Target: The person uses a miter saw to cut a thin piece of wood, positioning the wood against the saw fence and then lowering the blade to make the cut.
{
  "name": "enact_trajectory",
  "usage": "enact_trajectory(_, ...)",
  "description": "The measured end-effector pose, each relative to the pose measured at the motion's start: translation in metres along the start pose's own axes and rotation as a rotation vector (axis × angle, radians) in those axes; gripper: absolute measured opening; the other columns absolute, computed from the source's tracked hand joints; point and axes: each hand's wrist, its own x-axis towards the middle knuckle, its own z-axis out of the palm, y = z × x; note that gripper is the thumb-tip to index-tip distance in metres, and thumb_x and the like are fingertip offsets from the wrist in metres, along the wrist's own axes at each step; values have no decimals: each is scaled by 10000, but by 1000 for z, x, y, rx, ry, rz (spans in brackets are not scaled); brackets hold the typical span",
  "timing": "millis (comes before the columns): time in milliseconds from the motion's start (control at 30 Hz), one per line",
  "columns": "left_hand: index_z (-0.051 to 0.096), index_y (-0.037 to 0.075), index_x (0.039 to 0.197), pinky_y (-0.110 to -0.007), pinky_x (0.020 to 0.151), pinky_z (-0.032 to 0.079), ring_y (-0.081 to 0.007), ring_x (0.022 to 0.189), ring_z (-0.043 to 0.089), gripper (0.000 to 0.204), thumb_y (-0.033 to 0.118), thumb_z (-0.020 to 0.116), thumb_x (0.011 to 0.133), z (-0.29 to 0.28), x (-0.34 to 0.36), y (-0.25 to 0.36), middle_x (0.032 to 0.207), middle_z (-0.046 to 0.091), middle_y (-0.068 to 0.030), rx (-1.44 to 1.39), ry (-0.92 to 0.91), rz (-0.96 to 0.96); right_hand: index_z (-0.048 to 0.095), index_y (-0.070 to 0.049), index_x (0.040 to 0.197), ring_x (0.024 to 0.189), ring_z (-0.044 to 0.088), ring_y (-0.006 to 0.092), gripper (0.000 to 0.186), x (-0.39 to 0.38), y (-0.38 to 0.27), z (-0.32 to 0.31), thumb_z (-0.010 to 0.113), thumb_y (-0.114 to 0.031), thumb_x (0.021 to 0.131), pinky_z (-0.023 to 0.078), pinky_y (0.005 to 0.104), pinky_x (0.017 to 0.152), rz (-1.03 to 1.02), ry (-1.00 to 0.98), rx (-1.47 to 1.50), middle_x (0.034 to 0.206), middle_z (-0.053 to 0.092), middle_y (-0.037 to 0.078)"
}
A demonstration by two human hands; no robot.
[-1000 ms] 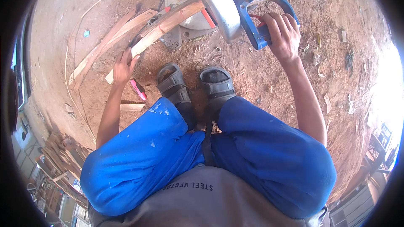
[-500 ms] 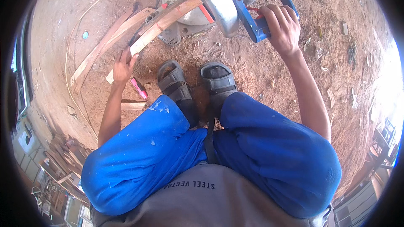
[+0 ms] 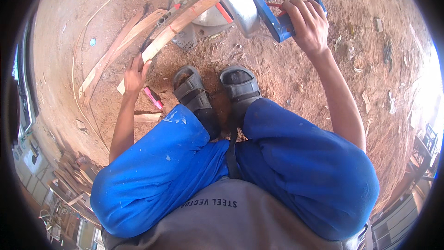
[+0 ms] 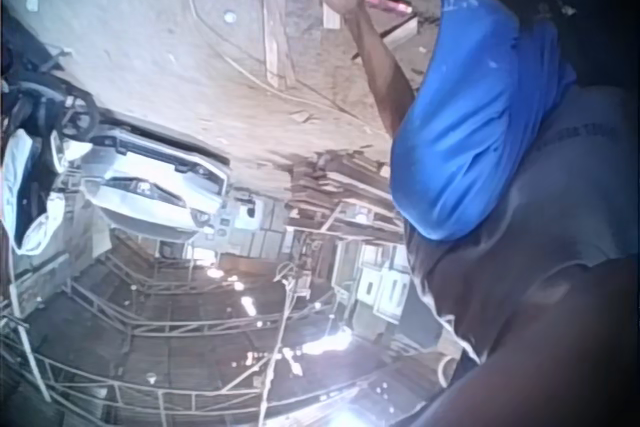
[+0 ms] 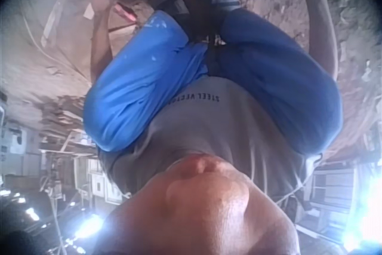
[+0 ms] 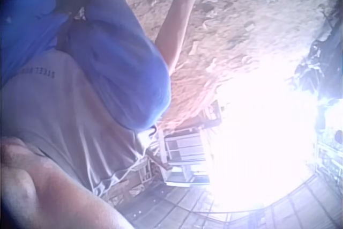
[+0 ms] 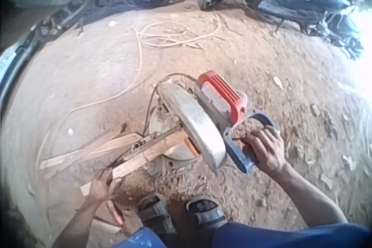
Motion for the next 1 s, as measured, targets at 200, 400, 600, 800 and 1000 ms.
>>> enact_trajectory(200,643,6,1312,-537,833,578,-487,1004,683,532,405,735,973,-1,0,1,1151,679,-282,0,19,19,657,-106,1141,901,687,212,328,-1,-1,0,715,-170,825,515,379,898,1,-5,7,1027,696,32)
enact_trajectory(400,639,2,1323,-536,836,583,-487,1007,685,539,416,714,986,0,0,1,1159,676,-285,28,20,26,658,-105,1135,896,688,213,326,-3,0,2,713,-177,822,519,380,892,3,0,1,1026,695,35)
enact_trajectory(600,636,0,1335,-536,850,584,-489,1026,687,553,428,704,990,0,0,0,1181,674,-295,20,12,28,661,-102,1122,895,689,213,317,-2,0,3,715,-172,818,524,382,882,-5,14,10,1023,696,37)
enact_trajectory(800,632,-4,1341,-532,883,577,-489,1053,680,567,432,708,987,0,0,-1,1204,672,-295,15,-17,-4,662,-104,1119,895,690,213,318,-4,0,3,719,-169,814,524,378,881,10,-1,4,1025,699,31)
enact_trajectory(1000,626,2,1353,-532,907,570,-490,1071,674,580,447,702,989,1,-1,-4,1228,666,-298,8,-17,-1,663,-105,1112,902,693,210,310,-3,-2,4,722,-172,815,524,377,882,9,7,-1,1027,701,31)
